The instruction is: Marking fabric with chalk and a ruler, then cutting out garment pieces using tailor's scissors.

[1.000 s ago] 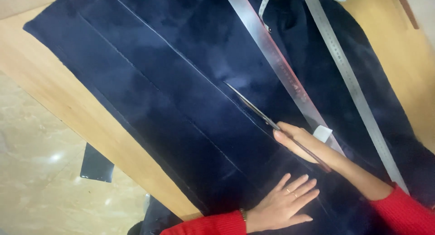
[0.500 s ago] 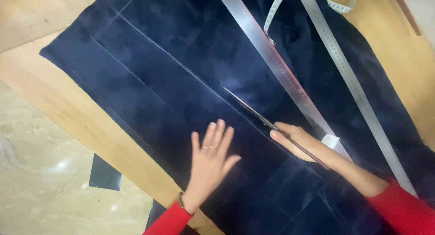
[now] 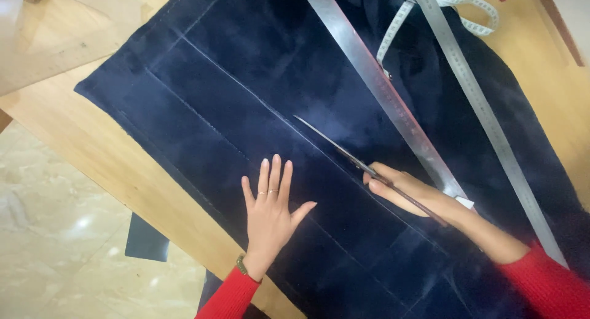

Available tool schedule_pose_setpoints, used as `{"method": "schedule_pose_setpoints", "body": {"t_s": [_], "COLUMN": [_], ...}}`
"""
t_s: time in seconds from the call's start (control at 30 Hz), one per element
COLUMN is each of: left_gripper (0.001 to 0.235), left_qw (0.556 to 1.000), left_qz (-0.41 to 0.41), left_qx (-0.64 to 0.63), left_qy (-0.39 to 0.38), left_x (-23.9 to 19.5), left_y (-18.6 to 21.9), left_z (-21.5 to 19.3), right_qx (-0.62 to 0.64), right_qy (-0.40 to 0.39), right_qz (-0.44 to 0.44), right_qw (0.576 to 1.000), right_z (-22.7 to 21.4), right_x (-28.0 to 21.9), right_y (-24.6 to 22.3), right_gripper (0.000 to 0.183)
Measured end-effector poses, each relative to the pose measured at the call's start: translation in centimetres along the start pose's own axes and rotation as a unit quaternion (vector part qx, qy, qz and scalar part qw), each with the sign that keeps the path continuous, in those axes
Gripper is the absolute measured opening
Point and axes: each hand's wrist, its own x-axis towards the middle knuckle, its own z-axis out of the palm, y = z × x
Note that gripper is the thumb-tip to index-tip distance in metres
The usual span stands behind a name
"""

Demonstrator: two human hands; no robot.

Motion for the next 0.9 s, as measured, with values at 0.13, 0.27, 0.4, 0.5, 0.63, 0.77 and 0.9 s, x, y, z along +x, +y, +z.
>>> {"method": "schedule_pose_setpoints", "body": {"t_s": [0.13, 0.27, 0.4, 0.5, 0.63, 0.77, 0.9], "left_gripper": [0.099, 0.101, 0.099, 0.096, 0.093, 0.092, 0.091], "left_qw": [1.000, 1.000, 0.999, 0.999, 1.000, 1.000, 0.999], "left_qz": [0.001, 0.003, -0.001, -0.001, -0.013, -0.010, -0.012], "left_qx": [0.004, 0.006, 0.039, 0.032, 0.002, -0.007, -0.041], "left_qy": [-0.007, -0.010, -0.011, -0.015, -0.014, -0.002, 0.007], "left_x": [-0.3, -0.2, 0.1, 0.2, 0.3, 0.4, 0.5], "left_y": [-0.1, -0.2, 0.0, 0.0, 0.1, 0.0, -0.1], "left_z": [0.5, 0.6, -0.6, -0.5, -0.5, -0.9, -1.2], "right_qx": [0.010, 0.014, 0.024, 0.034, 0.022, 0.036, 0.047], "right_qy": [0.010, 0.010, 0.009, -0.003, -0.018, 0.014, 0.031], "right_qz": [0.041, 0.073, 0.014, 0.005, -0.016, -0.037, -0.042], "right_qw": [0.999, 0.997, 1.000, 0.999, 0.999, 0.999, 0.998], "right_z": [0.9, 1.1, 0.5, -0.5, -1.1, -0.5, 0.2], "right_x": [0.9, 1.2, 1.3, 1.0, 1.7, 2.3, 3.0], "right_y": [1.1, 1.8, 0.6, -2.9, -5.2, -4.3, -3.1], "right_gripper": [0.064, 0.068, 0.031, 0.025, 0.052, 0.036, 0.035]}}
